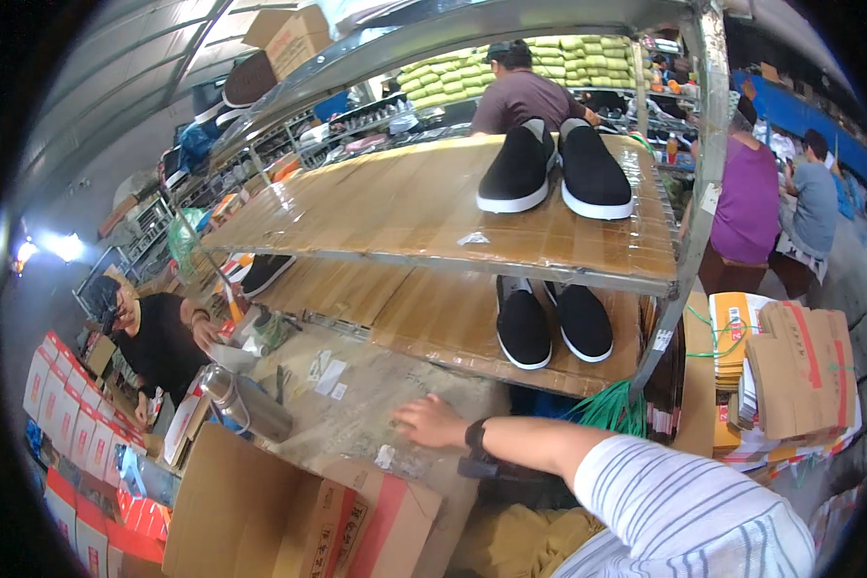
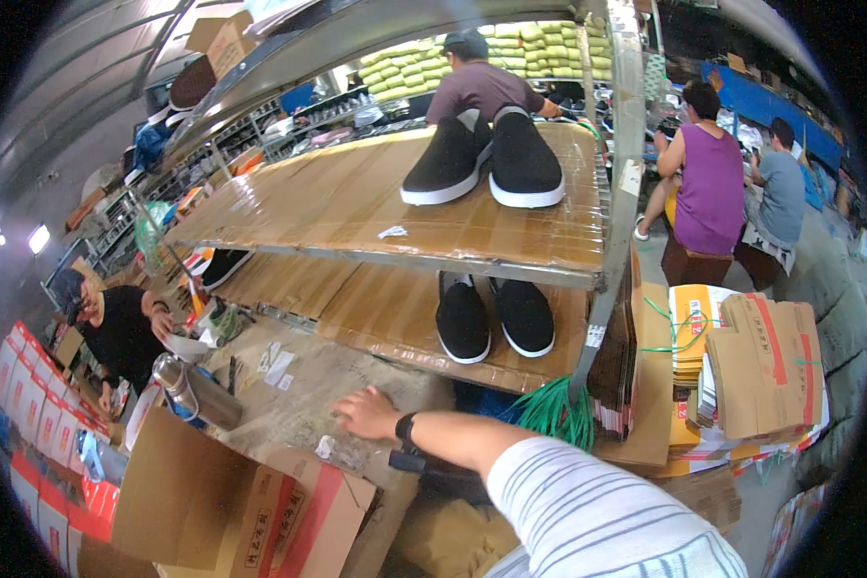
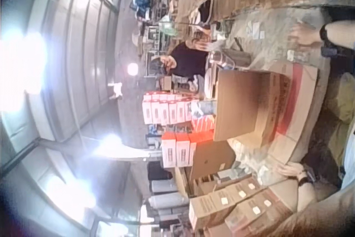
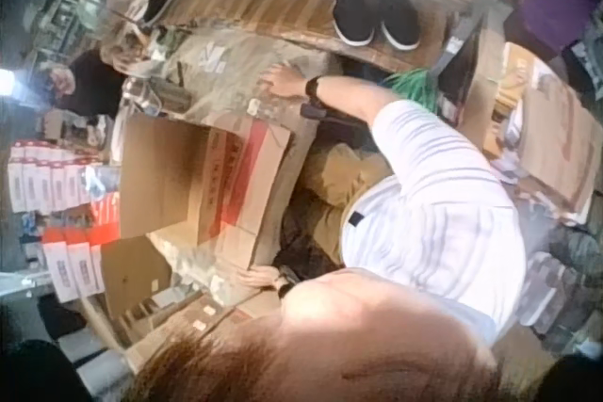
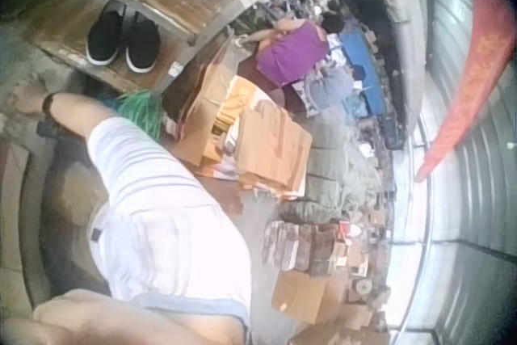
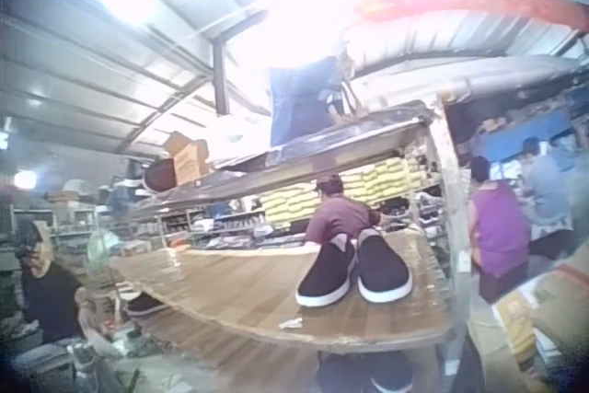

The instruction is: Pack shoes into boxes and apply labels in a factory setting.

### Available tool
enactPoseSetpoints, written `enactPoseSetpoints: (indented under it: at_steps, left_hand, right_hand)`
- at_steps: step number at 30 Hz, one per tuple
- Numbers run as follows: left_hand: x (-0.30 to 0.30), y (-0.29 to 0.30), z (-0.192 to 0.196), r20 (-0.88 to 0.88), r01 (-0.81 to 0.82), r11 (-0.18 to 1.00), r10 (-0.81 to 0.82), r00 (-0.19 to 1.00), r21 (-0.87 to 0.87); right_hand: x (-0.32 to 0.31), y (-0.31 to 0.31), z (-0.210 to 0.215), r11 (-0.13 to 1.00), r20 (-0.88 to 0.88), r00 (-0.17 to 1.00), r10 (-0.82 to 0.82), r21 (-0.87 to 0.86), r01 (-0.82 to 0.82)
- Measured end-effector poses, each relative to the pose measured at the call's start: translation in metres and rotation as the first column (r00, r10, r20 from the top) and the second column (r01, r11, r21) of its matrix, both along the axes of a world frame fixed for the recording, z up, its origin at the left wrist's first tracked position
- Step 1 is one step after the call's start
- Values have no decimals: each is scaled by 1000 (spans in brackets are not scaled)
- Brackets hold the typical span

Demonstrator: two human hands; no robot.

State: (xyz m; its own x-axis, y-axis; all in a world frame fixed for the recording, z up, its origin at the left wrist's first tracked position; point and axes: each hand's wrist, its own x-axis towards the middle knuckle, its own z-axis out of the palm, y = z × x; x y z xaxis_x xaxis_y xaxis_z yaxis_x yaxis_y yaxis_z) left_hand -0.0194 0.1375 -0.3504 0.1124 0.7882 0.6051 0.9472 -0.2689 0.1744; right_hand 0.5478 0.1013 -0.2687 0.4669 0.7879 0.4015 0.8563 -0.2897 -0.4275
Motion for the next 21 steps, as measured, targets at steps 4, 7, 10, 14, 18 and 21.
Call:
enactPoseSetpoints:
  at_steps: [4, 7, 10, 14, 18, 21]
  left_hand:
    - [-12, -16, 19, 64, -16, 970, 33, 997, -242]
    - [-13, -22, 30, 232, 93, 946, -19, 972, -311]
    - [-7, -29, 32, 281, 99, 934, 2, 960, -345]
    - [-14, -30, 20, 486, 224, 947, -89, 870, -228]
    - [-2, -34, 60, 480, 227, 961, -127, 868, -157]
    - [6, -28, 92, 430, 179, 984, -158, 889, -8]
  right_hand:
    - [57, -22, 43, 995, 130, 987, -95, 23, 93]
    - [120, -65, 76, 871, 394, 785, -478, 100, 480]
    - [153, -134, 91, 420, 537, 230, -812, 263, 869]
    - [147, -166, 101, 288, 272, 436, -858, -449, 846]
    - [141, -162, 110, 537, 190, 636, -748, -390, 748]
    - [134, -141, 113, 673, 145, 730, -668, -302, 675]
